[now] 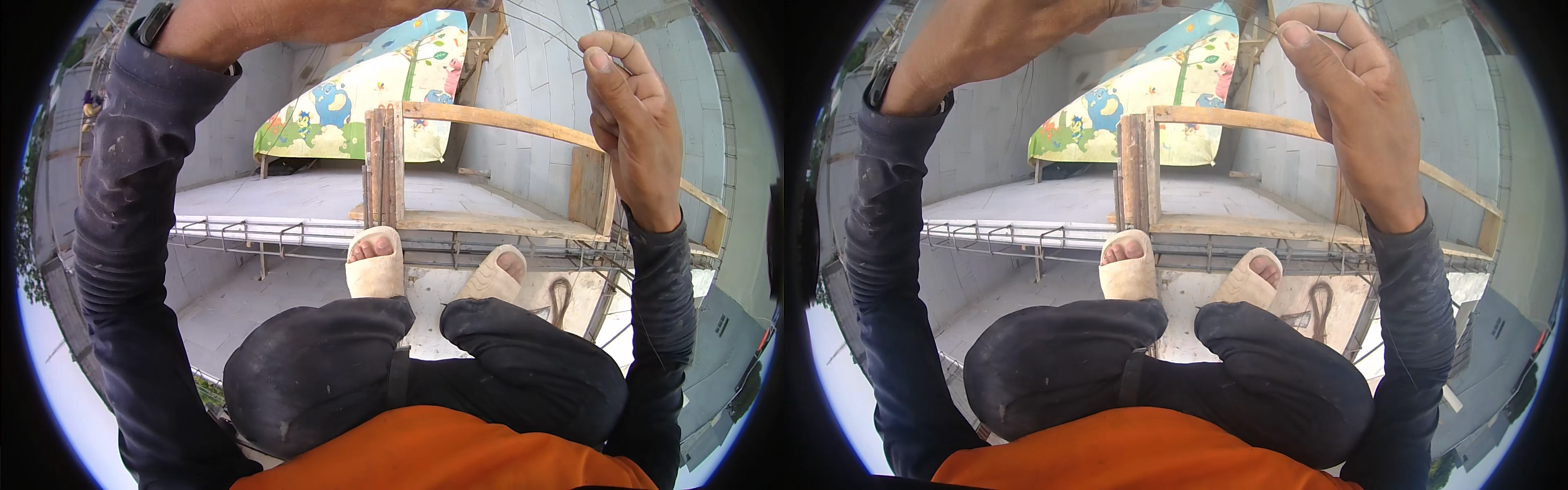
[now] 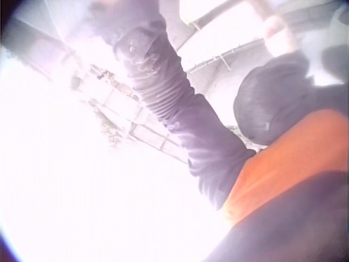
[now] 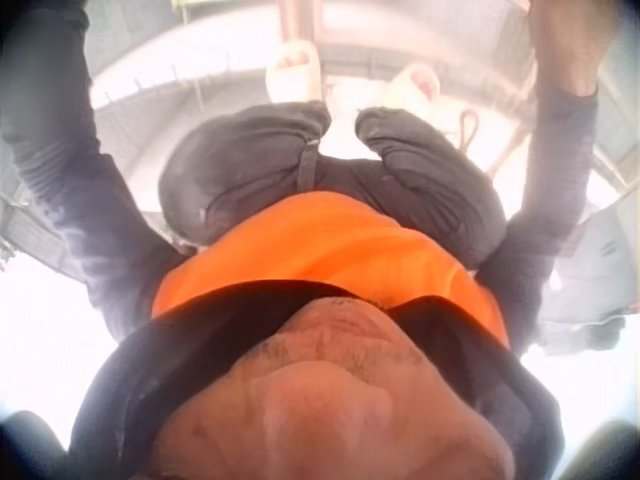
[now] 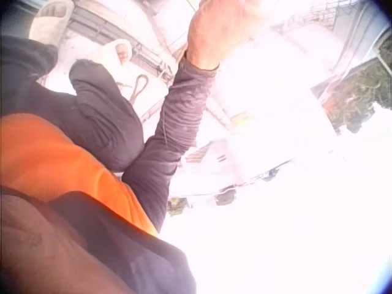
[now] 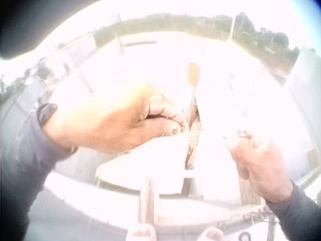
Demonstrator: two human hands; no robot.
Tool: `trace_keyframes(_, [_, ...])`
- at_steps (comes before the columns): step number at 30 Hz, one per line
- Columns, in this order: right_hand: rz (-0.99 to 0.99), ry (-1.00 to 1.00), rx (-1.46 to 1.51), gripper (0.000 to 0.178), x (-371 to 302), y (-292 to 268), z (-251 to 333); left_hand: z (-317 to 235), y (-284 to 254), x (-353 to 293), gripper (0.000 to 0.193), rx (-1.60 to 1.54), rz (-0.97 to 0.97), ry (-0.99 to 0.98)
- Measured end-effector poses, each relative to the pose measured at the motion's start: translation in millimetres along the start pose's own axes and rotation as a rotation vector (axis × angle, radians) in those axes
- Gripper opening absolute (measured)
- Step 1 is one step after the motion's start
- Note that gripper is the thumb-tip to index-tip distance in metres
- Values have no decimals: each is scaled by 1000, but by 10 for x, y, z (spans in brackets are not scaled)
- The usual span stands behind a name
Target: The person uses a pair of pliers to twist and cut wire to secure vertical rebar rods to a horizontal wooden frame on a construction site.
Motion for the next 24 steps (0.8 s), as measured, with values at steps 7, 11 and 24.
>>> trace_keyframes(7, [488, -135, -215, 41, -27, 255, 30, 415, 301, -355, 25, 211, -138, -60])
trace_keyframes(11, [-21, -100, -285, 43, 373, -171, -326, 674, 474, -559, 27, 473, -446, 128])
trace_keyframes(24, [-728, 287, 105, 53, -920, -1392, -1273, 3031, 3170, -1312, 65, -219, 452, -830])
Point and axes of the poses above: each hand's wrist, its own x-axis towards the middle knuckle, its own y-axis out of the palm, z = x × y, the point moved 4 cm from there along x, towards the middle knuckle
